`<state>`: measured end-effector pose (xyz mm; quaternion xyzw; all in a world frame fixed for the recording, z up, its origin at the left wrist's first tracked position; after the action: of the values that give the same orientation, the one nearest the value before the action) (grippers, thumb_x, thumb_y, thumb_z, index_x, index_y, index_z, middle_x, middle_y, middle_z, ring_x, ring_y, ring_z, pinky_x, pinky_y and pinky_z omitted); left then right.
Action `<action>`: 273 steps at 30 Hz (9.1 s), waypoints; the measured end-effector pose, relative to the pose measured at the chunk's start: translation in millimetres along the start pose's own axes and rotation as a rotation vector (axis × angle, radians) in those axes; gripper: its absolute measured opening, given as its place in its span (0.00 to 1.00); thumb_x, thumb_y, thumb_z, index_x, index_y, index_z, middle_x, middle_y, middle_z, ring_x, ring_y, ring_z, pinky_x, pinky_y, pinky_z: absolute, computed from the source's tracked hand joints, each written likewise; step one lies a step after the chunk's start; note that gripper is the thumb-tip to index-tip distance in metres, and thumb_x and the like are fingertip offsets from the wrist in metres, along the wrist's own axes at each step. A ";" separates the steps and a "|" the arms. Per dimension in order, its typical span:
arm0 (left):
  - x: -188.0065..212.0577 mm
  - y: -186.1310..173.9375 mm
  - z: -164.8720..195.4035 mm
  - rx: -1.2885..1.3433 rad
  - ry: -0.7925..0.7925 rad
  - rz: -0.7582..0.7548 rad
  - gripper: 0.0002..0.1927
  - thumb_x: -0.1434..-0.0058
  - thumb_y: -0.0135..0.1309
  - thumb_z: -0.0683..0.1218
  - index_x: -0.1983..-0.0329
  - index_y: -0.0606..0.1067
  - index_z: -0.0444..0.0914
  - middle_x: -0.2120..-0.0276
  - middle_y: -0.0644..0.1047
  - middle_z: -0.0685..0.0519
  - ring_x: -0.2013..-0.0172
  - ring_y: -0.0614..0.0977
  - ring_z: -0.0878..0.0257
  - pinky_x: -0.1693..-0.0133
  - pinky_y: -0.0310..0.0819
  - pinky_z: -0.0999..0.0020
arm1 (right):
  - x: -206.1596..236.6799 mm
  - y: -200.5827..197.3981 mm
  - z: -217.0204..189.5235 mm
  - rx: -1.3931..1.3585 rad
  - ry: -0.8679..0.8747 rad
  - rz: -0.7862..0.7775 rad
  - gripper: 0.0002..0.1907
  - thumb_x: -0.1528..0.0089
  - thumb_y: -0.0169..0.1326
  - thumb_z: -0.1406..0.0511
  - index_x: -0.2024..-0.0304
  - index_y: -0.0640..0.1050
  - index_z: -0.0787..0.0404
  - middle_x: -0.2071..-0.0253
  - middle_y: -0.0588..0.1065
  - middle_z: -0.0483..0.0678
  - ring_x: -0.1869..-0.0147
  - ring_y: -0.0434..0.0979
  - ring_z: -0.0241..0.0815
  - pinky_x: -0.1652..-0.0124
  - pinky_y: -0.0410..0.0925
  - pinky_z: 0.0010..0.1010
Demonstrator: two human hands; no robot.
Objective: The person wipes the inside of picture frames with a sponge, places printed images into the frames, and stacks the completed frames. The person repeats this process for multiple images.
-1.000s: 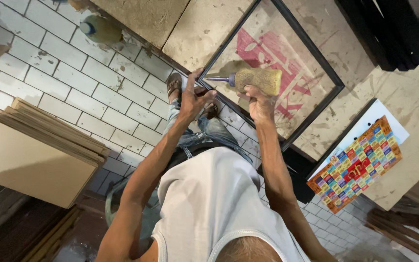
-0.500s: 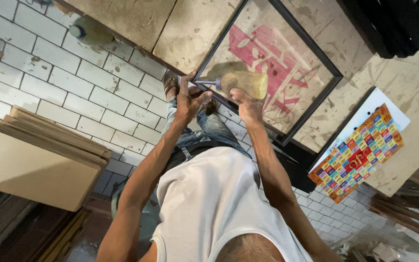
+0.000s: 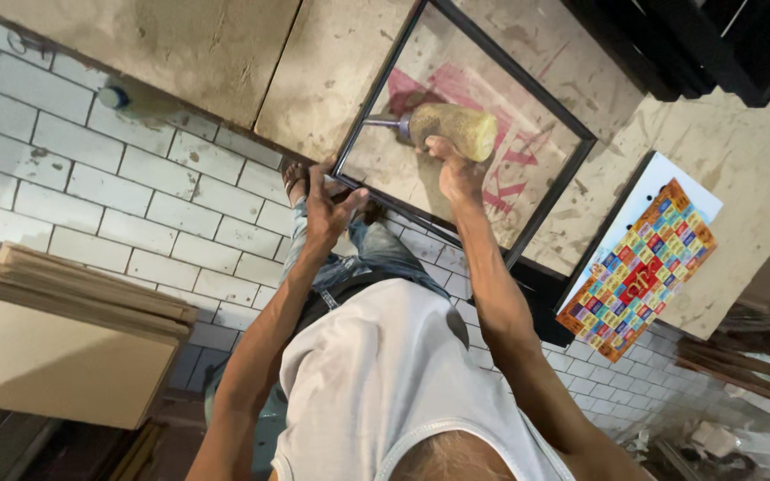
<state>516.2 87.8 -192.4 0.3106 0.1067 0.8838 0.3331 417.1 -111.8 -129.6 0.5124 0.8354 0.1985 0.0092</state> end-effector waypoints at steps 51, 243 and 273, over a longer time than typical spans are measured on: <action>13.9 29.7 -35.5 0.173 -0.059 0.032 0.18 0.37 0.61 0.37 0.51 0.65 0.30 0.65 0.76 0.46 0.69 0.84 0.53 0.63 0.87 0.56 | 11.6 -204.1 -194.8 1.348 -0.753 0.121 0.31 0.47 0.76 0.64 0.44 0.79 0.63 0.46 0.80 0.57 0.45 0.84 0.53 0.47 0.77 0.38; -73.1 119.8 45.5 -0.574 0.181 -0.382 0.36 0.37 0.61 0.42 0.26 0.63 0.34 0.42 0.78 0.45 0.44 0.80 0.58 0.42 0.76 0.62 | 105.2 -279.3 -72.6 0.718 -0.217 0.561 0.30 0.43 0.62 0.65 0.37 0.75 0.62 0.34 0.67 0.56 0.34 0.73 0.48 0.41 0.73 0.35; -100.0 157.0 58.0 -1.628 0.670 -0.345 0.36 0.32 0.61 0.56 0.30 0.67 0.29 0.39 0.72 0.32 0.39 0.71 0.37 0.41 0.70 0.47 | 74.9 -278.9 -83.7 1.275 0.062 0.371 0.36 0.45 0.64 0.56 0.37 0.74 0.63 0.48 0.79 0.60 0.46 0.80 0.55 0.46 0.73 0.44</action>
<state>528.7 -97.3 -132.6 -0.3163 -0.4162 0.6680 0.5297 125.4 -184.8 -133.5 0.5471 0.6870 -0.3217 -0.3539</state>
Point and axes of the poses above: each hand's wrist, its own x-axis away from the middle knuckle, its own y-axis out of the palm, z = x × y, the point moved 9 cm from there along -x, towards the middle knuckle
